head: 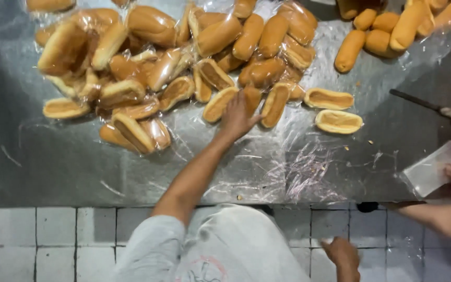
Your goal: Wrapping individual bread rolls in plastic film on a stainless steel production table.
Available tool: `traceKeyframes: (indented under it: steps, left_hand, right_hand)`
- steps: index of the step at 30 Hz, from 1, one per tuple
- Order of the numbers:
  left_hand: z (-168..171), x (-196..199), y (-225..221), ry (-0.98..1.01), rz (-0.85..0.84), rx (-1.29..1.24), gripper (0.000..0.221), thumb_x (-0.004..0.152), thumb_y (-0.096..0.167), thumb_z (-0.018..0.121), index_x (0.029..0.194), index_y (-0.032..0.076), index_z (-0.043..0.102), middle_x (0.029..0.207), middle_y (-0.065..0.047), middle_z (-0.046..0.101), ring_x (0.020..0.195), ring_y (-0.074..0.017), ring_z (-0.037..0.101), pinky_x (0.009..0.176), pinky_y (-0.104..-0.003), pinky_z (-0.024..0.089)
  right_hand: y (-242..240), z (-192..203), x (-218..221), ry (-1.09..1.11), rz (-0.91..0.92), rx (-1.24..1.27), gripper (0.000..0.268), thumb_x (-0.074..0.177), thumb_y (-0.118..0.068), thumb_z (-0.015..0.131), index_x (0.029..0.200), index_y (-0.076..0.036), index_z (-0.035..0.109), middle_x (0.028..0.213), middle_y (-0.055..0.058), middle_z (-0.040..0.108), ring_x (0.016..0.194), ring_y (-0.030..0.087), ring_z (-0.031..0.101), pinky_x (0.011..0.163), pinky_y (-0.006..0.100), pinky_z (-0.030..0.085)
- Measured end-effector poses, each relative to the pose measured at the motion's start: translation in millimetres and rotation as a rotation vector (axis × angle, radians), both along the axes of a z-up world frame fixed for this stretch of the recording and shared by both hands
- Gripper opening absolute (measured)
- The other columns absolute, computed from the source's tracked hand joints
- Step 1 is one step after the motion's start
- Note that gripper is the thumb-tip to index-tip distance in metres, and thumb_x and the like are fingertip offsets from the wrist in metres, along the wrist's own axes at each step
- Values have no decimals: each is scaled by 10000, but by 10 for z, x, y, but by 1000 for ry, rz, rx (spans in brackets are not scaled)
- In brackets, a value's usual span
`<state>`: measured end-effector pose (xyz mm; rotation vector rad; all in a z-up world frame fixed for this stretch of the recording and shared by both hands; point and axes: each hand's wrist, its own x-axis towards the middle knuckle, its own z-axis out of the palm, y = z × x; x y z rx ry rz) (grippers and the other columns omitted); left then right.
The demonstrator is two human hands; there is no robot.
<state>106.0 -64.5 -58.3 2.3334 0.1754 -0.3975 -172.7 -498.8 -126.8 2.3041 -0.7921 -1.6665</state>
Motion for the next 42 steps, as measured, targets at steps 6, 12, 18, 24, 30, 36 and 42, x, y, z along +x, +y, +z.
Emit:
traceKeyframes:
  steps: [6,12,18,24,30,36,42]
  left_hand:
    - [-532,235,-123,-61,225,61,729,788,168,671,1468,45,439,1170,-219,654,1063,-431,630,819,-539,545]
    - [-726,-179,-99,395,750,-1503,694,819,292,886,1295,-59,521,1082,-182,606,870,-311,707,672,-407,641]
    - [-326,-766,157,555,876,-1627,774,841,416,860,1276,-50,423,1133,-167,408,1008,-267,589,721,-386,669]
    - [-731,-1380,202,552,875,-1645,647,897,524,772,1195,-22,593,1048,-143,595,902,-244,715,744,-330,674]
    - [173,-1789,495,-70,342,-393,1086,886,532,766,1563,-105,205,1583,-414,171,1499,-559,120,1245,-605,127]
    - [733,-1430,398,-398,-577,-505,658,982,426,607,1477,15,469,1427,-297,565,1353,-506,489,1148,-711,251]
    - [679,-1272,382,-545,-299,-633,121,809,242,867,898,226,787,821,38,731,844,-204,695,865,-367,542]
  right_hand:
    - [1121,533,615,-1325,517,611,409,936,-297,690,1296,-104,672,1289,118,673,1204,325,602,1043,473,465]
    - [2347,1076,1430,-1699,452,953,794,767,-377,897,1362,21,553,1372,262,518,1228,463,558,1012,568,465]
    - [2587,1561,1775,-1768,617,1276,100,890,-215,807,903,-131,754,1223,86,658,1159,334,604,1010,453,469]
    - [2692,1335,1841,-1421,1014,1270,155,840,-282,801,941,-213,706,757,-52,626,812,210,626,825,400,441]
    - [2582,1404,1869,-1135,1008,1282,79,866,-220,759,926,-213,709,896,-29,706,938,223,657,874,405,465]
    - [2655,2507,1834,-950,1173,1395,173,821,-125,740,986,-172,761,939,67,762,925,279,681,1017,529,398]
    - [2157,1980,1886,-1221,959,1384,137,888,-192,765,1023,-184,742,809,-6,683,877,215,662,1094,473,413]
